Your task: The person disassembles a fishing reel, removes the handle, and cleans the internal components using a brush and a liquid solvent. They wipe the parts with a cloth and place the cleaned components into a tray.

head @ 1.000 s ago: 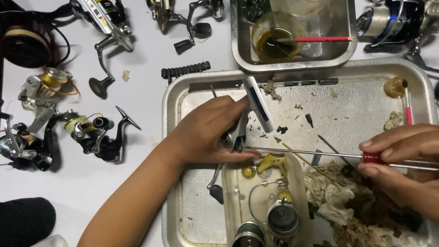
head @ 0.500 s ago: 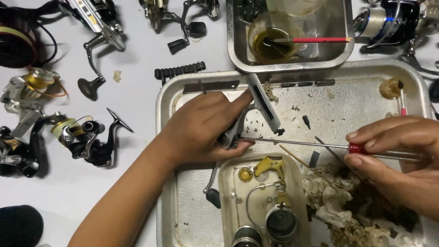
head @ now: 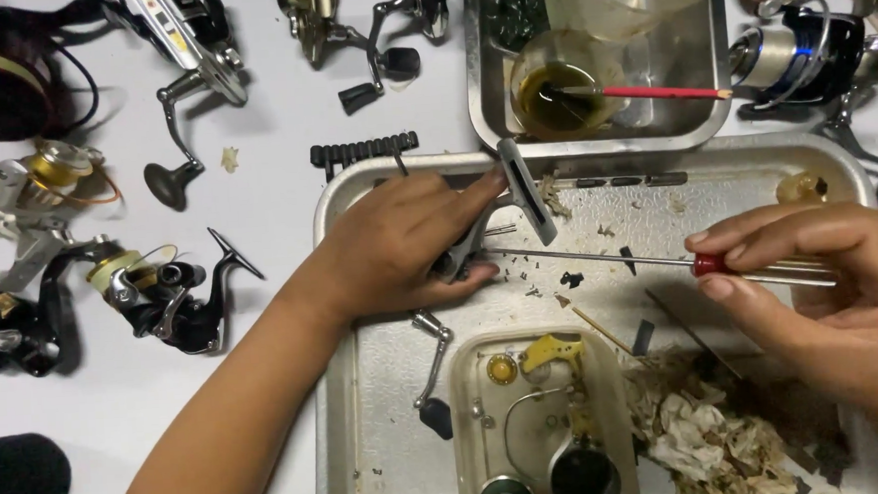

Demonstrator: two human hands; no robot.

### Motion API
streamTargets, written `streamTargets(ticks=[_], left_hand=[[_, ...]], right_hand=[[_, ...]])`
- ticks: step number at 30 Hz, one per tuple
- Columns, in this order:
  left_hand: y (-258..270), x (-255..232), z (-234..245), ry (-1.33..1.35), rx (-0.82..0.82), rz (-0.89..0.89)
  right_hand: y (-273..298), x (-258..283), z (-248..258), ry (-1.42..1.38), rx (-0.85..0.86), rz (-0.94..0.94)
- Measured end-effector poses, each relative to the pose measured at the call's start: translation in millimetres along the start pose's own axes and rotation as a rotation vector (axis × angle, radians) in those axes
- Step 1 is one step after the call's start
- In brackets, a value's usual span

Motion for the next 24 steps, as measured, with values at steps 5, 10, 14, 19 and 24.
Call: streamTargets(ticks=[5,10,14,19,24], left_hand=[[-1.9,-2.3,1.4,-0.017,0.058,0.0],[-5.4,-4.6,3.4,-0.033,0.08,-0.004],[-5.4,-5.7,3.5,-0.046,0.121,0.007],[-3.1,-5.6,1.5,-0.03,0.097,0.0],[-1.9,-4.7,0.3,-0.033,0.103,0.001]], right_hand=[[-2.6,2.5,-6.8,0.01,0.03,0.088],[-2.3,9.3,-7.0,-0.014,0.072,-0.06],[-4.0,12.5,-7.8,-0.024,0.126,-0.042],[-6.1,15.7,-8.3,0.023,0.135,-0.007],[-3.2,8.8,-7.4,0.014,0.127,0.052]])
Point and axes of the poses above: each hand's wrist, its own y-axis away from the middle knuckle, its own z-axis out of the back of the hand, x = y × z, the point moved 2 cm from there along -y, towards the middle knuckle, and after that the axes turned 2 degrees about -x, right-handed, at the moved point
